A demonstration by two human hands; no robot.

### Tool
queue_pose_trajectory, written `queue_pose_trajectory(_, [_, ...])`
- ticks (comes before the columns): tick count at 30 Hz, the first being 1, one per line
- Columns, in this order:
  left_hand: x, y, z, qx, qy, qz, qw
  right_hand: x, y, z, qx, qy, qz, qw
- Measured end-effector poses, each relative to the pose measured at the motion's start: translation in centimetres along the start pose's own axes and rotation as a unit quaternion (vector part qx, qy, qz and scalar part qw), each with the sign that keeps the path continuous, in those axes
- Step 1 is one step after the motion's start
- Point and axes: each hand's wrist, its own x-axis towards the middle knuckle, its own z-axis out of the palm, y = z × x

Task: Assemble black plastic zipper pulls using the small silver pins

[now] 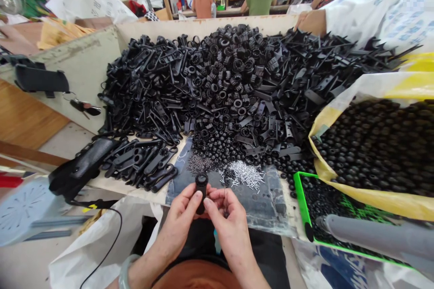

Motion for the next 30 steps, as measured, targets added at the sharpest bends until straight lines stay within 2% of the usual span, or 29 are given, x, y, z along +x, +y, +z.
queue_pose_trajectory(2, [0.1, 0.2, -0.3, 0.028, 0.004, 0.013, 1.000, 0.3, -0.6, -0.4, -0.014, 0.005, -0.008, 1.000])
queue_pose_trajectory(4, [0.1, 0.4, -0.7, 0.061, -0.018, 0.009, 0.998, 0.6, -1.3, -0.6, -0.043, 0.013, -0.026, 0.999])
queue_pose_trajectory(6, [-0.2, 0.8, -0.9, 0.109, -0.059, -0.004, 0.992, 0.9, -1.9, -0.6, -0.055, -0.031, -0.031, 0.998])
queue_pose_trajectory(8, [-0.7, 1.5, -1.3, 0.171, -0.100, 0.002, 0.980, 0.9, -2.3, -0.4, -0.024, -0.117, 0.001, 0.993])
queue_pose_trajectory(10, [-1.2, 2.4, -1.8, 0.231, -0.153, 0.014, 0.961, 0.7, -2.5, -0.2, 0.027, -0.176, 0.043, 0.983])
queue_pose_trajectory(12, [-1.6, 3.2, -2.4, 0.275, -0.214, 0.017, 0.937, 0.4, -2.5, -0.2, 0.052, -0.184, 0.062, 0.980])
queue_pose_trajectory(14, [-1.8, 3.3, -2.9, 0.310, -0.241, 0.033, 0.919, 0.1, -2.3, -0.2, 0.042, -0.164, 0.049, 0.984])
queue_pose_trajectory(19, [-1.6, 1.1, -2.7, 0.374, -0.153, 0.130, 0.906, -0.2, -1.3, 0.2, 0.044, -0.118, 0.021, 0.992])
queue_pose_trajectory(21, [-1.7, 0.2, -2.2, 0.368, -0.132, 0.131, 0.911, -0.2, -0.7, 0.4, 0.048, -0.113, 0.036, 0.992])
queue_pose_trajectory(23, [-1.8, 0.0, -1.8, 0.333, -0.110, 0.110, 0.930, 0.1, -0.2, 0.5, 0.038, -0.109, 0.036, 0.993])
queue_pose_trajectory(26, [-1.9, 1.0, -2.2, 0.280, -0.072, 0.113, 0.950, 1.4, -0.1, 0.5, -0.033, -0.119, -0.030, 0.992])
queue_pose_trajectory(28, [-1.8, 2.6, -3.6, 0.317, -0.025, 0.163, 0.934, 2.6, -0.8, 0.7, -0.096, -0.144, -0.085, 0.981])
queue_pose_trajectory(29, [-1.7, 3.7, -4.6, 0.357, 0.023, 0.193, 0.914, 3.2, -1.3, 0.9, -0.124, -0.155, -0.110, 0.974])
queue_pose_trajectory(30, [-1.4, 4.8, -5.8, 0.404, 0.104, 0.230, 0.879, 3.8, -1.9, 1.2, -0.147, -0.161, -0.134, 0.967])
